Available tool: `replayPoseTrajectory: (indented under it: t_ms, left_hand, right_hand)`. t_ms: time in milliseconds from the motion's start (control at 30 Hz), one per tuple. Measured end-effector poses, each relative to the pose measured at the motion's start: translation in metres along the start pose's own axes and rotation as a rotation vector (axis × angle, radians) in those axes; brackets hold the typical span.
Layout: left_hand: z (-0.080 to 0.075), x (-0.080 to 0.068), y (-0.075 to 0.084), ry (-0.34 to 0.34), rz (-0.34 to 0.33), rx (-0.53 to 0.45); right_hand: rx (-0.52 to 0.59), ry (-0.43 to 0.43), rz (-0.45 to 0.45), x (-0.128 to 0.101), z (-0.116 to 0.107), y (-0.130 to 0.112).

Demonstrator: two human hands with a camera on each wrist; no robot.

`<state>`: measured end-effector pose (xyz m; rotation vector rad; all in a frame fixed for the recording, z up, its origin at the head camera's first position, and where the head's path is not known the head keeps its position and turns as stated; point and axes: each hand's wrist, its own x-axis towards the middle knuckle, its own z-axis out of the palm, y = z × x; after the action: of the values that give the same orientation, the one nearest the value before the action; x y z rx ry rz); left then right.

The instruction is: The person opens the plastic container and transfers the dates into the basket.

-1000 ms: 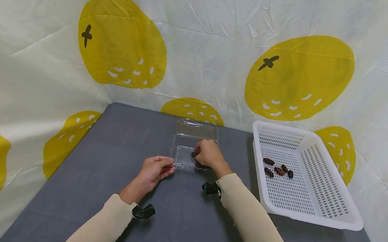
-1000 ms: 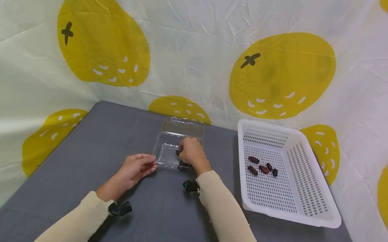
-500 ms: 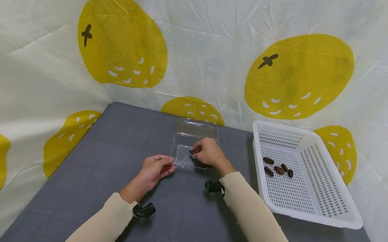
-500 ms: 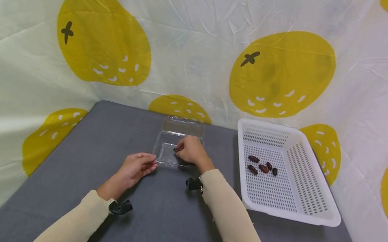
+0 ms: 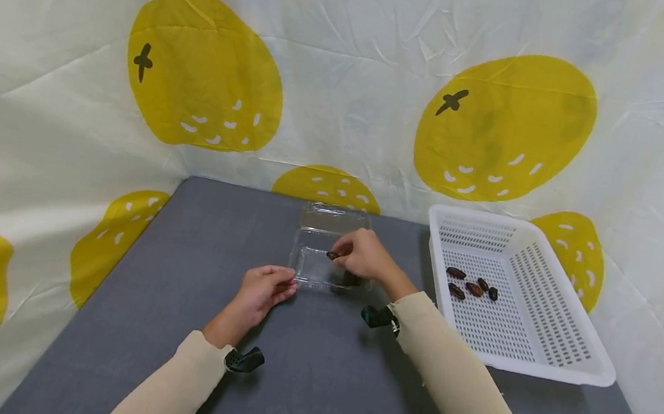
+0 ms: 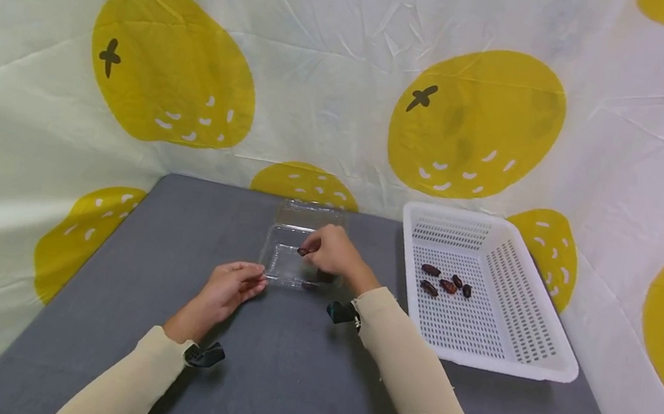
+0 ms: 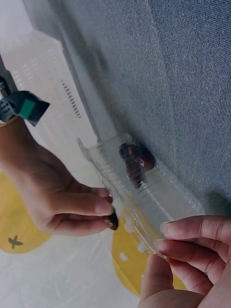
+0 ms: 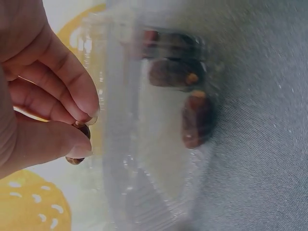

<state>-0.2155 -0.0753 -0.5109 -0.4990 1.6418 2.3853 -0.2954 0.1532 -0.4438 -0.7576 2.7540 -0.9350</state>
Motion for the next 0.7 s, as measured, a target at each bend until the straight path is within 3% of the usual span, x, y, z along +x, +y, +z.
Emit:
replayPoseTrajectory:
  t_ms: [700]
  left_hand:
    - [0.001,-0.004,0.001,-0.020,0.011,-0.010]
  right_hand:
    - [-0.015,-0.010,0.034,-0.034,-0.051,0.002]
